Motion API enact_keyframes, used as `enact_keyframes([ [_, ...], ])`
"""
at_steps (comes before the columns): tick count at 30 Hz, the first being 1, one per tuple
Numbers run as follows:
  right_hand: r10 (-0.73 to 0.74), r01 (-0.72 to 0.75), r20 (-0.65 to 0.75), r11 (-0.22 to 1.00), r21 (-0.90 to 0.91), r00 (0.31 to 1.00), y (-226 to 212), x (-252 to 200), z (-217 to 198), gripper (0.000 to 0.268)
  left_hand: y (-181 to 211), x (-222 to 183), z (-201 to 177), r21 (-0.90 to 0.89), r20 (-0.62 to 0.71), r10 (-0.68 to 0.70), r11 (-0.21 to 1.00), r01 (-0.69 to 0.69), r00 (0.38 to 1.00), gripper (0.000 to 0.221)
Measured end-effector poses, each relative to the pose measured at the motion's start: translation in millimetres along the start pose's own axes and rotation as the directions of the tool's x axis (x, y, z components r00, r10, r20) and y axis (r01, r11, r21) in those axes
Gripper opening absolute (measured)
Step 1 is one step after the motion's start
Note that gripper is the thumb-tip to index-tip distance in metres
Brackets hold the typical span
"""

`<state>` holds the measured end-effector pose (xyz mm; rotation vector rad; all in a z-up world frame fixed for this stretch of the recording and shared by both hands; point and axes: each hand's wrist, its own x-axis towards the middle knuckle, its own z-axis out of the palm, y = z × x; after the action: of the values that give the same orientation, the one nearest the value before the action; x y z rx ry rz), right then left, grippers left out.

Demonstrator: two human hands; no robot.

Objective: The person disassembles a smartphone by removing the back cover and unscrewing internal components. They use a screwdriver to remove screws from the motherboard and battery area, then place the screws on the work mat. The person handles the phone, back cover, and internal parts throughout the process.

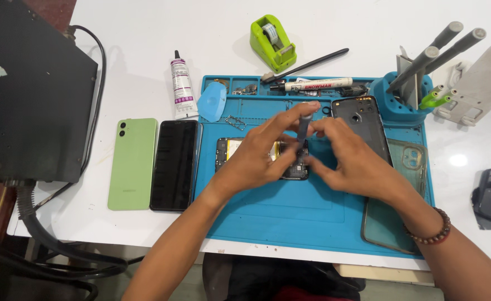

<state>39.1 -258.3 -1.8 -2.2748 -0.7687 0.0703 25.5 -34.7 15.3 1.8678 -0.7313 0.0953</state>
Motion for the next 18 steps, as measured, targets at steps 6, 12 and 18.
enact_keyframes([
  [6, -0.009, 0.013, 0.079, 0.998, -0.056, 0.997, -0.9, -1.9, 0.6, 0.083, 4.4, 0.2, 3.6, -0.033, -0.048, 0.057, 0.998, -0.058, 0.997, 0.066],
  [12, -0.033, 0.037, 0.053, 0.996, -0.084, 0.998, 0.3, -2.0, -2.0, 0.084, 0.3, 0.0, 6.2, -0.049, -0.039, 0.073, 0.996, -0.075, 0.997, 0.065],
  [18, 0.088, -0.093, -0.036, 0.981, -0.173, 0.995, -2.3, -9.3, -56.5, 0.043, -3.5, -1.2, 7.7, -0.025, -0.020, -0.012, 1.000, 0.011, 1.000, 0.069],
])
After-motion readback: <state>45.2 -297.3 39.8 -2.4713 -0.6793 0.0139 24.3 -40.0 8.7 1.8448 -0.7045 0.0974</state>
